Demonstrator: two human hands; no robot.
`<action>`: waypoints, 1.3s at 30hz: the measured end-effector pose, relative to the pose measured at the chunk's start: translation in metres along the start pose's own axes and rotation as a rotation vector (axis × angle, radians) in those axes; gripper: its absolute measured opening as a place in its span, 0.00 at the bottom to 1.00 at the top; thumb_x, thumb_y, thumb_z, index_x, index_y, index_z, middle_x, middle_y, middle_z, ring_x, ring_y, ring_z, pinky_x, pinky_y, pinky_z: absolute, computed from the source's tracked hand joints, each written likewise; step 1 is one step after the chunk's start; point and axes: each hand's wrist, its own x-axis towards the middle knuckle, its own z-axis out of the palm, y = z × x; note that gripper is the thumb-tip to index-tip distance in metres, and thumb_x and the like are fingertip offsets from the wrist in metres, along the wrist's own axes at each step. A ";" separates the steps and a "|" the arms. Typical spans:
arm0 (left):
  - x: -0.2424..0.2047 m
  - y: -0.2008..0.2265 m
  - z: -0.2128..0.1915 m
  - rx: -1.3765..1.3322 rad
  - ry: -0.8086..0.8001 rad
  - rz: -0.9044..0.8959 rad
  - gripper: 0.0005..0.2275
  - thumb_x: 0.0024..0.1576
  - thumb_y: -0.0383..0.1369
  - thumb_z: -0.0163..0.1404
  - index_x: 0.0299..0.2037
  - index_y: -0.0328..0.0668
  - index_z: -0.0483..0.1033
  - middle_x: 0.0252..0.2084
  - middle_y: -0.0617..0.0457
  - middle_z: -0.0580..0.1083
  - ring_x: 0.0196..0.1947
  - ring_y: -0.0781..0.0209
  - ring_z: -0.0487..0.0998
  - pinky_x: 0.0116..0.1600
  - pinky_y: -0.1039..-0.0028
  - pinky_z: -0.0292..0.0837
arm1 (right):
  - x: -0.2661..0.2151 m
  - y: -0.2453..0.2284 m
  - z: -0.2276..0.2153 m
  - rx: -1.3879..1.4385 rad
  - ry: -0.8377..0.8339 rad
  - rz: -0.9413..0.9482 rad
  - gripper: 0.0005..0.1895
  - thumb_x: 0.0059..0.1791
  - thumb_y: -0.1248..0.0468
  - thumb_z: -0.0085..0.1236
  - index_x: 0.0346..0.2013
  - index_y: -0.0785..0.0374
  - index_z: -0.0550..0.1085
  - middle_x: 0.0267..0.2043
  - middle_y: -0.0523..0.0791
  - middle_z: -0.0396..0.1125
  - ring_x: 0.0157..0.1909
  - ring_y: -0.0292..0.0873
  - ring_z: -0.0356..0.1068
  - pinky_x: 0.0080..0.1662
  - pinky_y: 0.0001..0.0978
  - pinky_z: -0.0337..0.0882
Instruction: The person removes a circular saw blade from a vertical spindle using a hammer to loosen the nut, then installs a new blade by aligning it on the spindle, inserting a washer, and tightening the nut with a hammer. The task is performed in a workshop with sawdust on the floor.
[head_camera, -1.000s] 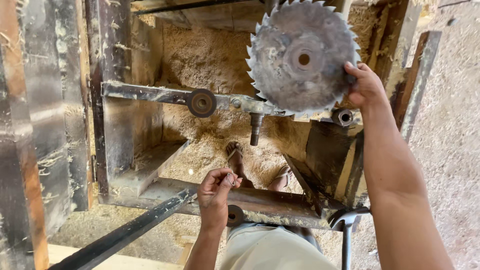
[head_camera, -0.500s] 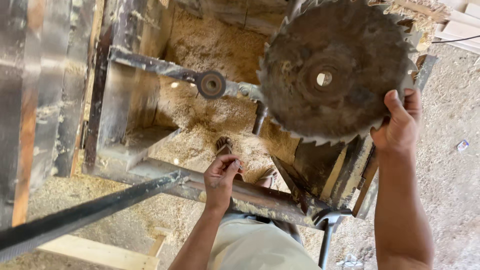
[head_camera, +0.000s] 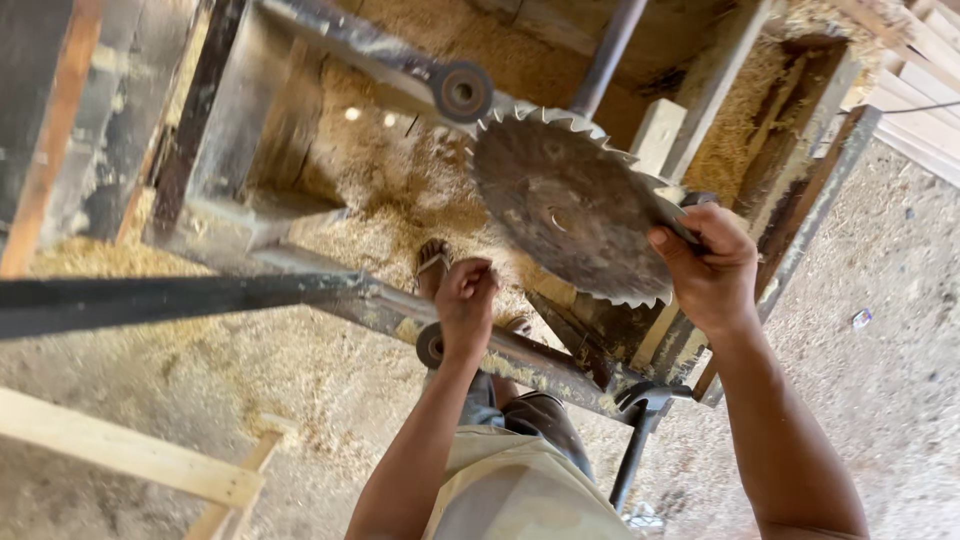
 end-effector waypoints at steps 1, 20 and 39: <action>0.007 -0.013 0.005 -0.042 0.035 0.006 0.03 0.58 0.21 0.52 0.39 0.38 0.76 0.34 0.52 0.76 0.30 0.67 0.76 0.35 0.80 0.77 | -0.001 0.000 0.007 -0.085 -0.006 0.005 0.07 0.56 0.72 0.61 0.38 0.64 0.70 0.26 0.40 0.62 0.25 0.30 0.55 0.27 0.27 0.51; 0.077 -0.104 0.068 -0.573 0.018 0.142 0.06 0.63 0.14 0.43 0.40 0.32 0.70 0.33 0.49 0.73 0.24 0.71 0.67 0.30 0.77 0.62 | 0.026 0.057 0.072 -0.427 -0.284 -0.096 0.07 0.58 0.70 0.58 0.35 0.64 0.72 0.30 0.43 0.69 0.26 0.33 0.66 0.25 0.27 0.63; 0.096 -0.086 0.095 -0.290 0.103 0.108 0.03 0.63 0.19 0.48 0.43 0.32 0.74 0.37 0.45 0.78 0.37 0.59 0.84 0.46 0.69 0.85 | 0.050 0.057 0.065 -0.535 -0.286 -0.133 0.08 0.59 0.72 0.60 0.35 0.65 0.74 0.29 0.45 0.71 0.27 0.35 0.69 0.26 0.29 0.65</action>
